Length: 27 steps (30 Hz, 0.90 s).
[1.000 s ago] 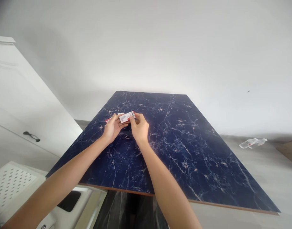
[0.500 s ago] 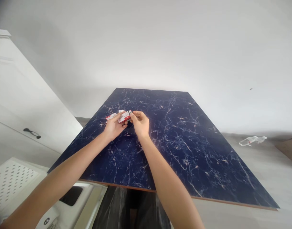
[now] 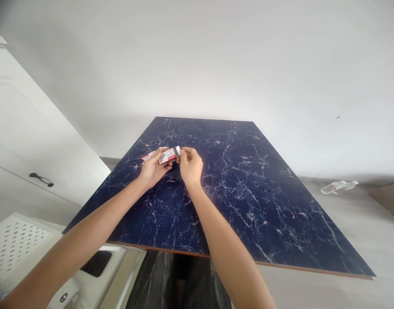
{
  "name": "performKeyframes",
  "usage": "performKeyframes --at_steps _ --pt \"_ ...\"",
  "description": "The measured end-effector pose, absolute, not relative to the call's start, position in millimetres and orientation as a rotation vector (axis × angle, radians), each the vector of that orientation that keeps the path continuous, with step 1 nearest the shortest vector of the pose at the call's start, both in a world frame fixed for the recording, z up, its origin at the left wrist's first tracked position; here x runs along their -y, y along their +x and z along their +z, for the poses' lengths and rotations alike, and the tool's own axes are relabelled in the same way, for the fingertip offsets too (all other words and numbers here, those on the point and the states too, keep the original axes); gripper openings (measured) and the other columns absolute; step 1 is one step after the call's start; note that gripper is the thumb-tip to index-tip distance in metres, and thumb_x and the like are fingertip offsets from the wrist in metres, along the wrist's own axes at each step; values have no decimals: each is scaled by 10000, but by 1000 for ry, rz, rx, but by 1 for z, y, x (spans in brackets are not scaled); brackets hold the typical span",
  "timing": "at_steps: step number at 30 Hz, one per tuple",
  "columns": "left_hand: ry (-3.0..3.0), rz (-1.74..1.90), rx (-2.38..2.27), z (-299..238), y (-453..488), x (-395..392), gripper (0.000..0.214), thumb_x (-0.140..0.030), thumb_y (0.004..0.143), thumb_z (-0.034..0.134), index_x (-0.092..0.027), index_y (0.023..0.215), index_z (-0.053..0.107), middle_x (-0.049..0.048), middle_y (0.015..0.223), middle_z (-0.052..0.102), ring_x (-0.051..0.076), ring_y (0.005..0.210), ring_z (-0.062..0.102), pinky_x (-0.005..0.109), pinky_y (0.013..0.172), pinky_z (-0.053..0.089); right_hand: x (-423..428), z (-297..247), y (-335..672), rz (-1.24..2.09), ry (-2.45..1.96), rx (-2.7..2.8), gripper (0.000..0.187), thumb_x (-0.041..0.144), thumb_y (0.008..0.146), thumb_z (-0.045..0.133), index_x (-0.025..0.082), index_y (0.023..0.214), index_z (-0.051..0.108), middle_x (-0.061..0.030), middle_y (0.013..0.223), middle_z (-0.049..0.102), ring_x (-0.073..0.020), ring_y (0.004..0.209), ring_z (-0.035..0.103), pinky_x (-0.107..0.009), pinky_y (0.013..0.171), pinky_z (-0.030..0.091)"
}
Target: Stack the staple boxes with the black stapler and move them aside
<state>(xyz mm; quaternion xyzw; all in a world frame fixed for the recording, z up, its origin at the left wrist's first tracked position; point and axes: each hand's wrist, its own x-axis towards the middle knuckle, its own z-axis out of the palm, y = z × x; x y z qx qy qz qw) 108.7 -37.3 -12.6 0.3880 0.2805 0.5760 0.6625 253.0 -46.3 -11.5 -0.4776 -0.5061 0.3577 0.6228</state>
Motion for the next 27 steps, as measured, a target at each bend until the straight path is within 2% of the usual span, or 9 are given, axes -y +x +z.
performKeyframes --at_steps 4,14,21,27 --pt "877 1307 -628 -13 111 39 193 -346 931 617 -214 1070 633 53 864 700 172 685 639 297 635 489 46 -13 254 804 -1116 1235 267 404 913 564 204 1032 695 -85 1021 768 -211 849 740 -359 830 604" --pt "943 1326 -622 -14 110 40 199 -341 918 629 -242 1088 605 46 888 693 177 705 631 313 669 502 37 -19 262 911 -1066 1229 282 427 859 633 204 998 737 -70 974 778 -212 811 738 -367 816 603" --pt "1177 1250 -666 -22 113 41 229 -368 873 690 -202 1025 646 67 966 680 190 768 649 309 650 522 28 -33 261 995 -1178 1023 230 344 794 636 169 920 714 -85 947 780 -210 845 731 -346 824 582" --pt "1126 1302 -664 -22 113 37 229 -346 861 678 -217 1040 618 44 886 678 190 763 664 294 645 531 33 -29 259 1064 -1090 1163 227 370 807 650 205 941 729 -48 918 779 -204 847 728 -341 819 576"
